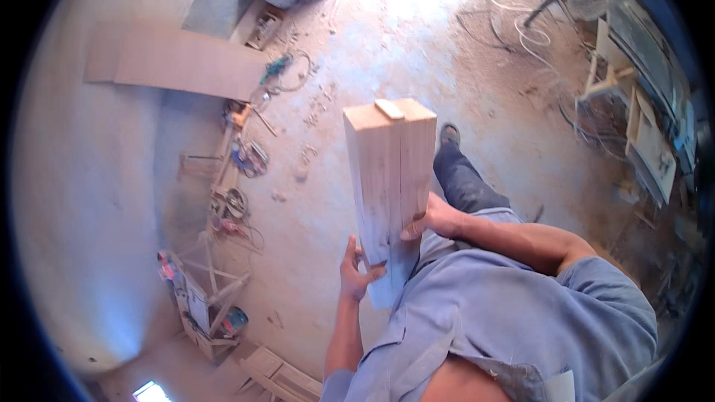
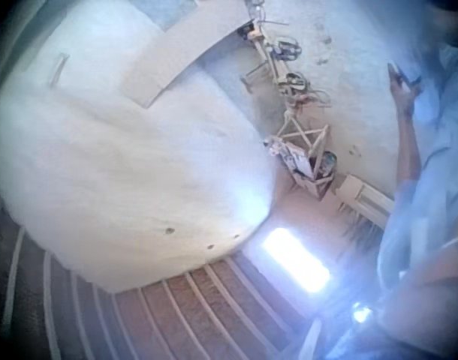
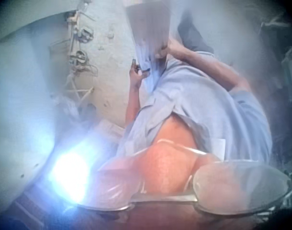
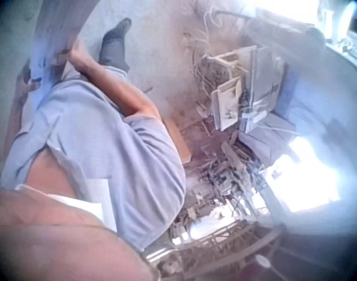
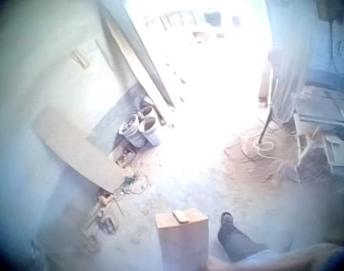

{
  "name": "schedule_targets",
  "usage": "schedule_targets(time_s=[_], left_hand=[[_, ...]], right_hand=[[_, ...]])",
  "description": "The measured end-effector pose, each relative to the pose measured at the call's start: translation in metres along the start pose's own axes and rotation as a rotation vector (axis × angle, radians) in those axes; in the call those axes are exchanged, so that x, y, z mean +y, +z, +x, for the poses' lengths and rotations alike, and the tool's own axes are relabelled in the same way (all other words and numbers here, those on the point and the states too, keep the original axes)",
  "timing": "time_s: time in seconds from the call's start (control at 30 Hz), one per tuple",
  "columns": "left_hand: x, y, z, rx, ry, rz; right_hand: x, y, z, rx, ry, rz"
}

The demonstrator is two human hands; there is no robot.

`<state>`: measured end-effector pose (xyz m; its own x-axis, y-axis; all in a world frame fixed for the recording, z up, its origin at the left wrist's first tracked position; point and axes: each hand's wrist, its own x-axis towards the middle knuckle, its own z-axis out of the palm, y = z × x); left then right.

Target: The person operates a jointer to smooth a wooden plank, measures it with a try square, then uses a chisel and hammer to carve a mortise. The person then fits the plank into a larger wooden frame and returns to the jointer for further processing.

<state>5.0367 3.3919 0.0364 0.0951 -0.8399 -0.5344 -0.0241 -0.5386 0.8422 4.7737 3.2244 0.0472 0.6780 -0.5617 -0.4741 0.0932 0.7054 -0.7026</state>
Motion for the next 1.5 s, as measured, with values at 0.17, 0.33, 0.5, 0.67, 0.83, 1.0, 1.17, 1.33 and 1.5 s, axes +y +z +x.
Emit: schedule_targets(time_s=[0.17,0.33,0.5,0.67,0.83,1.0,1.17,1.33,1.5], left_hand=[[0.096,0.014,0.143,-0.032,0.033,0.208],[0.218,0.013,0.283,-0.031,0.102,0.366],[0.313,0.039,0.459,-0.081,0.049,0.306],[0.416,0.083,0.664,-0.131,0.148,0.483],[0.548,0.137,0.870,-0.325,0.144,0.500],[0.661,0.219,1.011,-0.431,0.126,0.534],[0.749,0.331,1.155,-0.466,0.156,0.638],[0.856,0.470,1.253,-0.376,0.145,0.650],[0.961,0.553,1.333,-0.392,0.194,0.573]], right_hand=[[-0.136,-0.071,0.080,-0.009,-0.019,0.091],[-0.280,-0.136,0.169,-0.075,-0.045,0.011],[-0.388,-0.218,0.264,0.008,-0.107,0.070],[-0.492,-0.345,0.365,0.132,-0.104,0.030],[-0.592,-0.469,0.451,0.228,-0.191,0.371],[-0.702,-0.578,0.487,0.305,-0.328,0.623],[-0.808,-0.730,0.518,0.243,-0.417,0.741],[-0.962,-0.884,0.519,0.215,-0.341,0.934],[-1.092,-0.982,0.531,0.187,-0.352,0.916]])
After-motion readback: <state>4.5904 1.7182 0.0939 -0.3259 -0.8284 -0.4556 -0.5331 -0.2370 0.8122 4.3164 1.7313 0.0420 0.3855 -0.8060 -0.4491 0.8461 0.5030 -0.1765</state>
